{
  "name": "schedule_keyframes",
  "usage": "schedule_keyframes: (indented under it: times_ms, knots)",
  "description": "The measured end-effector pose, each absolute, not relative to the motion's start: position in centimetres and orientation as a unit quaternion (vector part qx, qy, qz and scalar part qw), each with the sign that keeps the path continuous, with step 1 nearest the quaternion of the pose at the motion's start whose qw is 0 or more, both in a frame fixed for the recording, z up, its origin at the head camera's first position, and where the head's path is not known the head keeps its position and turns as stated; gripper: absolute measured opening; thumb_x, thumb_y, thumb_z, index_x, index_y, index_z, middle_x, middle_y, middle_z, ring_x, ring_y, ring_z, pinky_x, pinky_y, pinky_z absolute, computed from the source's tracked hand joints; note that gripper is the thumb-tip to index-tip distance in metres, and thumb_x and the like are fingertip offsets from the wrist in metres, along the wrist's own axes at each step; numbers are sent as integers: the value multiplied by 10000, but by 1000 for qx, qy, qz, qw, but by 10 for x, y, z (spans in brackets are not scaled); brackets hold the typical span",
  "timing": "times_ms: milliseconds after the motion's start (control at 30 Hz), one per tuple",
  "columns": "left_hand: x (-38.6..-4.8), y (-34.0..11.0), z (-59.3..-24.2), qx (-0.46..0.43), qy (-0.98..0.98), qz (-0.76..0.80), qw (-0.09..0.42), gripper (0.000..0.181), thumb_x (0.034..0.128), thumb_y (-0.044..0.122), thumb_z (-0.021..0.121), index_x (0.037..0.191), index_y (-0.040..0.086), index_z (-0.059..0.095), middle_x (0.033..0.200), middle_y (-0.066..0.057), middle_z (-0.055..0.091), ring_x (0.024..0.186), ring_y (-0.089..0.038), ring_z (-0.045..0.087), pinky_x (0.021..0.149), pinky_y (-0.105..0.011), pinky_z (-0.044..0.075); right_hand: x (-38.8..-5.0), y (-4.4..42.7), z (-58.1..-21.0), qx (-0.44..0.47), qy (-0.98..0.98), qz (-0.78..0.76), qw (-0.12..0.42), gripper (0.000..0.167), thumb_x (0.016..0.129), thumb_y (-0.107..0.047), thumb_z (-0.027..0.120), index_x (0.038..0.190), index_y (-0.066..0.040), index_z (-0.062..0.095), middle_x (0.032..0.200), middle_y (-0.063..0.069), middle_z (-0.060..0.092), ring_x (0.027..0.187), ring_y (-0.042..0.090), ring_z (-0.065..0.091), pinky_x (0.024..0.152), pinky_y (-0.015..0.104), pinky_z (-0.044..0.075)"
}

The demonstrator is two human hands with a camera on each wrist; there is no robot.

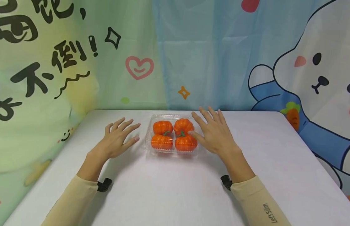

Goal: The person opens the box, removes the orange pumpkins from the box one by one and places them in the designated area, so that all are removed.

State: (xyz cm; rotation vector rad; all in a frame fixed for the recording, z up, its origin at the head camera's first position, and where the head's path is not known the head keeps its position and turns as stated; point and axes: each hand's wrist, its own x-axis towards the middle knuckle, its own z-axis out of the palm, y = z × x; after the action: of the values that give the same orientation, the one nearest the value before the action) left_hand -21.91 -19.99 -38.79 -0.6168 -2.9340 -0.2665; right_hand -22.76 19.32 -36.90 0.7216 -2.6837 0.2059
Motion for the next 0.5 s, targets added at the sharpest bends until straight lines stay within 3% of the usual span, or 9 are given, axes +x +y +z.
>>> schedule_keyframes:
  times_ms: [500]
  knots:
    - [-206, -203, -392, -197, -974, -110, 36, 589, 1042, 580, 462, 1557, 294, 450, 1648, -85, 349, 1538, -371, 213, 1136, -667, 204, -224, 172, -373, 279, -941, 84, 174, 708, 986, -568, 596, 1559, -180, 445, 1622, 150, 376, 1521, 435, 251, 1219, 645, 139]
